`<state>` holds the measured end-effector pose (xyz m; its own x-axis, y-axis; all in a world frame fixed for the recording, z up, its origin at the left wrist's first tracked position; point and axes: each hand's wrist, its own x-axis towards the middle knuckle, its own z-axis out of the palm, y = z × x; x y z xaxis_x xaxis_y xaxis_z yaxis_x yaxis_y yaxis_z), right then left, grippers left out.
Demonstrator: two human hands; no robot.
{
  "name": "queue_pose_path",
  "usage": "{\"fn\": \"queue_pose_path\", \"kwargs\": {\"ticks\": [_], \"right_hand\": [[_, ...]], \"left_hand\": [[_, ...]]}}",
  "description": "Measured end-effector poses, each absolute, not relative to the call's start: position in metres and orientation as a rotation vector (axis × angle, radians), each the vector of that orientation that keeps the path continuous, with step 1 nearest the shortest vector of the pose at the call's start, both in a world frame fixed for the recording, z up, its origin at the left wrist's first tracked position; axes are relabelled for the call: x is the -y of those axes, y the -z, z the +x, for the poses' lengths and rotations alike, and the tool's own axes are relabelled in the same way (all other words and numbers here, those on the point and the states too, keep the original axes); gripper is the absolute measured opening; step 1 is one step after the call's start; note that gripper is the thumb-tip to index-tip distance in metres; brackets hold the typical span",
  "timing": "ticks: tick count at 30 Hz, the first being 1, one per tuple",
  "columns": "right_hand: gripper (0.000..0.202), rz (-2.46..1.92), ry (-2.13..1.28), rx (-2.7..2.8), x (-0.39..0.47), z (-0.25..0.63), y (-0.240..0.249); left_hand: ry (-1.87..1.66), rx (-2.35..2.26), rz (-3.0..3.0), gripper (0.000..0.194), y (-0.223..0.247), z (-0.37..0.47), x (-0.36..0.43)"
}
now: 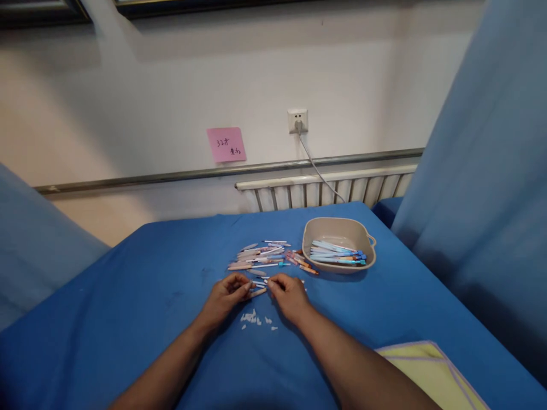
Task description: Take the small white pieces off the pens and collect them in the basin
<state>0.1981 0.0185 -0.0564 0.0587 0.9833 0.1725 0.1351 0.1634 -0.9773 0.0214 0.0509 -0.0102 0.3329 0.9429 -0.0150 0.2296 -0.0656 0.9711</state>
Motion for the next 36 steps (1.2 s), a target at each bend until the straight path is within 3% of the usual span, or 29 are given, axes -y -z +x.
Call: {"fn": "queue_pose_path", "kwargs": {"ticks": [36], "right_hand": [[0.025, -1.282, -0.953, 1.521, -0.012, 0.199, 0.062]], "left_hand": [[-0.838, -1.033, 1.604, 0.022, 0.030, 0.016, -0.061]]}}
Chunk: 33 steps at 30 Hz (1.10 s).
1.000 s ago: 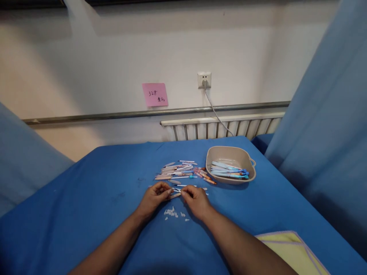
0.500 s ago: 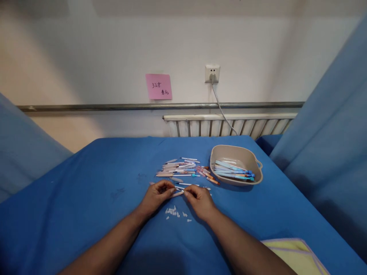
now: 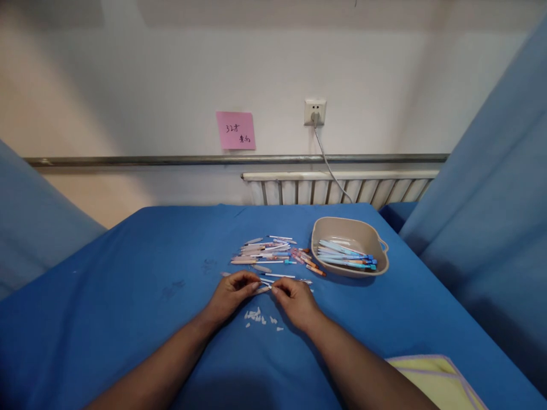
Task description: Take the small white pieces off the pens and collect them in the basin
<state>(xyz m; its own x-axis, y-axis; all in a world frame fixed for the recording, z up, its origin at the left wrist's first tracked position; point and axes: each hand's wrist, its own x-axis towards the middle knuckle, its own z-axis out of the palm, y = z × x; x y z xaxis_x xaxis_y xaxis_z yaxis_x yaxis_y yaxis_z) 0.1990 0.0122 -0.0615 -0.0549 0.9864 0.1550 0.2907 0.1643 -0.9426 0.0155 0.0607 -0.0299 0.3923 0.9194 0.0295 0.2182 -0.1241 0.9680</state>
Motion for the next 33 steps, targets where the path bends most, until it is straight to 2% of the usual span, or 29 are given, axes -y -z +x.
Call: {"fn": "queue_pose_path", "kwargs": {"ticks": [13, 19, 23, 28, 33], "right_hand": [[0.018, -1.311, -0.910, 1.590, -0.001, 0.194, 0.048], [0.028, -1.290, -0.857, 1.658, 0.004, 0.192, 0.040], [0.033, -1.263, -0.821, 1.657, 0.004, 0.193, 0.039], [0.030, -1.270, -0.835, 1.563, 0.000, 0.194, 0.044], [0.030, -1.298, -0.886, 1.440, -0.006, 0.199, 0.050]], "left_hand": [[-0.728, -1.005, 1.661, 0.021, 0.027, 0.017, -0.054], [-0.762, -0.994, 1.647, 0.024, 0.029, 0.018, -0.053], [-0.757, -0.954, 1.637, 0.031, 0.028, 0.019, -0.050], [-0.767, -0.918, 1.628, 0.046, 0.023, 0.015, -0.056], [-0.805, -1.090, 1.742, 0.026, 0.016, -0.001, -0.070]]}}
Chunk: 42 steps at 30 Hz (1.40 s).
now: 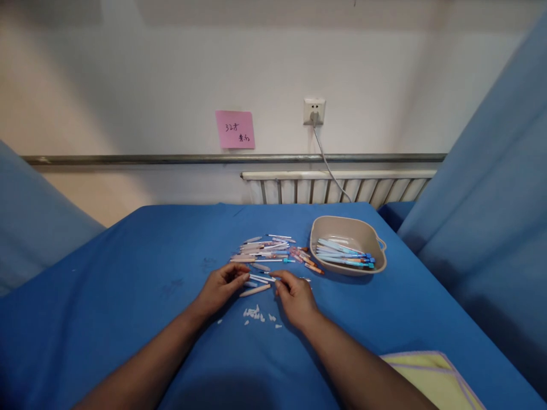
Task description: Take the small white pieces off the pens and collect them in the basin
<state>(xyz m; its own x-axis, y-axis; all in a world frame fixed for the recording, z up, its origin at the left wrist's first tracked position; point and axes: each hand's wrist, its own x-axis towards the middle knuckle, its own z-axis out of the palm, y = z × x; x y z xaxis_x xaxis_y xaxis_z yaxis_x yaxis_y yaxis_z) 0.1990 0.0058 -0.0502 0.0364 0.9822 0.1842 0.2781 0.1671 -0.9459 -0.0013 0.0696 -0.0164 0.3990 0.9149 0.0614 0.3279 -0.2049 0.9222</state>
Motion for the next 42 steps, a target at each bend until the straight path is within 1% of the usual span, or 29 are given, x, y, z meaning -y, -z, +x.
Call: {"fn": "queue_pose_path", "kwargs": {"ticks": [2, 5, 7, 12, 16, 21, 26, 37, 42], "right_hand": [[0.029, -1.313, -0.903, 1.411, -0.008, 0.201, 0.053], [0.028, -1.319, -0.920, 1.400, -0.010, 0.202, 0.056], [0.028, -1.309, -0.928, 1.403, -0.011, 0.202, 0.057], [0.027, -1.307, -0.937, 1.418, -0.011, 0.202, 0.058], [0.026, -1.313, -0.944, 1.443, -0.012, 0.204, 0.059], [0.026, -1.308, -0.949, 1.461, -0.013, 0.208, 0.059], [0.024, -1.318, -0.951, 1.503, -0.012, 0.210, 0.057], [0.028, -1.355, -0.931, 1.572, -0.010, 0.209, 0.057], [0.027, -1.348, -0.939, 1.577, -0.010, 0.209, 0.056]], "left_hand": [[-0.721, -1.135, 1.912, 0.023, 0.012, -0.007, -0.071], [-0.498, -1.129, 2.228, 0.023, 0.006, -0.009, -0.066], [-0.381, -1.107, 2.421, 0.020, 0.003, -0.007, -0.060], [-0.274, -1.139, 2.671, 0.013, 0.002, 0.000, -0.051], [-0.315, -1.136, 2.699, 0.017, 0.004, 0.002, -0.051], [-0.510, -1.231, 2.527, 0.017, 0.005, 0.001, -0.054], [-0.494, -1.278, 2.472, 0.022, 0.008, -0.002, -0.059], [-0.567, -1.238, 2.482, 0.020, 0.012, -0.003, -0.061], [-0.674, -1.166, 2.353, 0.017, 0.012, -0.003, -0.060]]}}
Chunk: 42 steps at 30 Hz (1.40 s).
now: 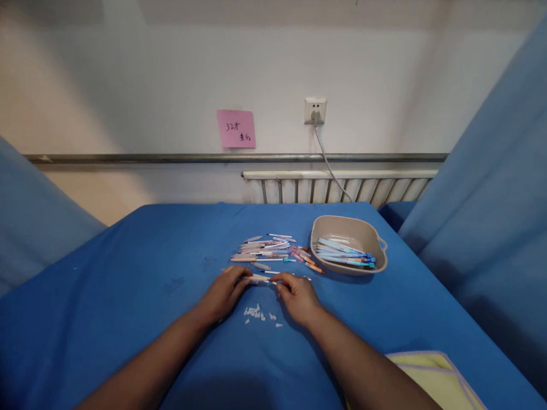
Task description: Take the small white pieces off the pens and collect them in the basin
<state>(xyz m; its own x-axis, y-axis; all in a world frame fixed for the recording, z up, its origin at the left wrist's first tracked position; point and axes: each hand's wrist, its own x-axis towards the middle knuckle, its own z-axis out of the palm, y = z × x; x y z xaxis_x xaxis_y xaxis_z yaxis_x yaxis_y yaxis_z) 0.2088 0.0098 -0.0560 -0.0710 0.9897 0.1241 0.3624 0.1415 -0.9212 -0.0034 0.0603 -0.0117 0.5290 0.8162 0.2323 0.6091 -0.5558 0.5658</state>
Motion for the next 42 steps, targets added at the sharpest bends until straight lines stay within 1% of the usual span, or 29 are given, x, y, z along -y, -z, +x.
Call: {"fn": "queue_pose_path", "kwargs": {"ticks": [3, 6, 10, 18, 23, 24, 28, 30, 36, 40, 42], "right_hand": [[0.026, -1.303, -0.988, 1.533, -0.009, 0.208, 0.053], [0.024, -1.217, -1.059, 1.476, -0.009, 0.205, 0.050], [0.025, -1.115, -1.119, 1.420, -0.007, 0.202, 0.046], [0.028, -1.021, -1.212, 1.359, -0.006, 0.202, 0.043], [0.029, -1.047, -1.270, 1.275, -0.011, 0.205, 0.047], [0.030, -1.051, -1.267, 1.258, -0.012, 0.205, 0.048], [0.033, -1.053, -1.243, 1.209, -0.016, 0.208, 0.051], [0.033, -1.059, -1.236, 1.205, -0.016, 0.209, 0.052], [0.030, -1.085, -1.205, 1.251, -0.016, 0.207, 0.056], [0.027, -1.105, -1.146, 1.334, -0.014, 0.205, 0.056], [0.025, -1.113, -1.123, 1.386, -0.012, 0.204, 0.055]], "left_hand": [[-0.809, -1.127, 2.103, 0.017, 0.014, -0.002, -0.062], [-0.955, -1.084, 1.781, 0.022, 0.014, 0.001, -0.063], [-1.034, -1.016, 1.544, 0.025, 0.009, 0.007, -0.057], [-1.097, -1.073, 1.591, 0.024, 0.003, 0.010, -0.051], [-1.120, -1.150, 1.819, 0.022, -0.005, 0.002, -0.053], [-1.055, -1.143, 1.932, 0.021, -0.007, 0.001, -0.053], [-0.560, -0.995, 2.360, 0.020, -0.015, -0.004, -0.048], [-0.540, -1.018, 2.394, 0.021, -0.016, -0.004, -0.046], [-0.579, -1.049, 2.253, 0.023, -0.011, -0.005, -0.050], [-0.892, -1.127, 1.835, 0.025, -0.004, -0.003, -0.057], [-0.959, -1.093, 1.564, 0.029, 0.001, -0.001, -0.059]]}}
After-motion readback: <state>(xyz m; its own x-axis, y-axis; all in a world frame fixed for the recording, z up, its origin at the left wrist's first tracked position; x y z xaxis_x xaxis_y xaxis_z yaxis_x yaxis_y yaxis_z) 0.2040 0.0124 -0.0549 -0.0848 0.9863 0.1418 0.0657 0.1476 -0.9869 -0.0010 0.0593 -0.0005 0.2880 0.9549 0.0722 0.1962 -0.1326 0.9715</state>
